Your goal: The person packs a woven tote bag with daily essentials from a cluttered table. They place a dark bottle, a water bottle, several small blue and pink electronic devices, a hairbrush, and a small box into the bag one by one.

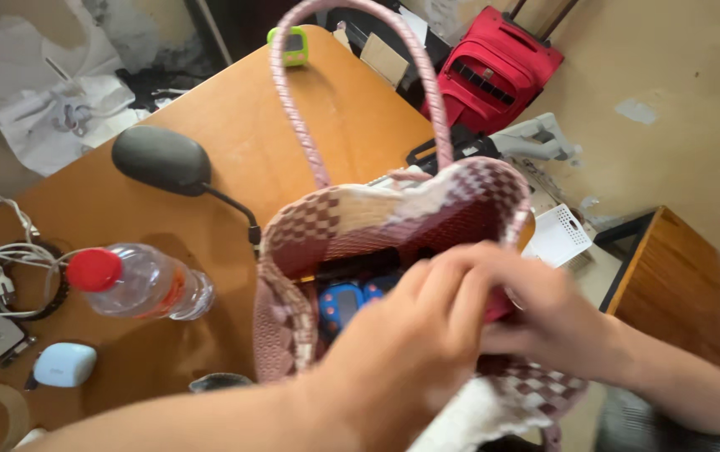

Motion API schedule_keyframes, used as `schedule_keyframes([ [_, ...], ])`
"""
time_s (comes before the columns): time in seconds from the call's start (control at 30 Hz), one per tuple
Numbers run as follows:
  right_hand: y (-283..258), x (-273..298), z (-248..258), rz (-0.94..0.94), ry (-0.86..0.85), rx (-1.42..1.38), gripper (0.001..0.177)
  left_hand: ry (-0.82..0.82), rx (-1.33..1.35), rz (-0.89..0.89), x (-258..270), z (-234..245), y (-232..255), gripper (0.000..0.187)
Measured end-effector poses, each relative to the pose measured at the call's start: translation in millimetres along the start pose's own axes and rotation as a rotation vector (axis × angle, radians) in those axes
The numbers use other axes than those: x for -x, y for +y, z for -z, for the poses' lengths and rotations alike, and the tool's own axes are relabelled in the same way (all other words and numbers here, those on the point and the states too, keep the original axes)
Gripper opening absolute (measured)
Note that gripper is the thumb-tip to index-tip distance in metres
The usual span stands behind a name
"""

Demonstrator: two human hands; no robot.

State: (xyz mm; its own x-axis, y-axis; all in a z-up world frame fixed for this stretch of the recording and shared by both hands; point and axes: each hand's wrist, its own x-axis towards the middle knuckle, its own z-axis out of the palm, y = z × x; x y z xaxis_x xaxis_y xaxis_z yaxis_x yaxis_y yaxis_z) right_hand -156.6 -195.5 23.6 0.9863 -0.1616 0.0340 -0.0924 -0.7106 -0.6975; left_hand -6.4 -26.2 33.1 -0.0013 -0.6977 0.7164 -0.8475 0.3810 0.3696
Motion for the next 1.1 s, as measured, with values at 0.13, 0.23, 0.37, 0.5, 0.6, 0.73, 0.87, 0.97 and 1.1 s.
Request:
schedule_keyframes([
  [0.13,21.9,28.7,9.4,0.144,0.483,-0.176,0.040,-0.034,0.772,0.738,-28.3,-19.9,9.7,0.035],
  [0.23,57.8,27.6,0.1,0.383,0.637,-0.670,0.020,-0.269,0.513,0.833,-26.6,-44.8,-12.7,0.023],
  [0.37,101.4,31.8,3.7,0.689,0.794,-0.923,0.018,-1.104,-0.095,0.472,-4.7,-115.3,-45.5,0.024],
  [0.5,107.4,27.1,43.8,0.693,0.838,-0.681,0.018,-1.342,-0.482,0.526,11.1,-207.0,-70.2,0.071],
  [0.6,91.5,26.0,77.8,0.553,0.520,-0.182,0.025,-1.142,-0.478,0.216,34.4,-242.2,-100.2,0.076],
  [0.73,84.9,17.9,73.6,0.367,0.004,0.178,0.053,-1.041,-0.258,0.022,40.7,-261.9,-133.3,0.059],
  [0.87,119.1,25.9,39.4,0.538,-0.070,0.219,0.035,-0.992,-0.249,-0.122,33.9,-273.9,-138.2,0.042],
  [0.97,154.8,41.4,34.2,0.557,0.110,0.093,0.023,-1.030,-0.304,-0.183,26.3,-268.2,-139.9,0.030],
  [1.1,199.0,70.9,19.5,0.538,0.370,-0.149,0.014,-1.140,-0.322,-0.207,27.6,-271.9,-123.1,0.017],
])
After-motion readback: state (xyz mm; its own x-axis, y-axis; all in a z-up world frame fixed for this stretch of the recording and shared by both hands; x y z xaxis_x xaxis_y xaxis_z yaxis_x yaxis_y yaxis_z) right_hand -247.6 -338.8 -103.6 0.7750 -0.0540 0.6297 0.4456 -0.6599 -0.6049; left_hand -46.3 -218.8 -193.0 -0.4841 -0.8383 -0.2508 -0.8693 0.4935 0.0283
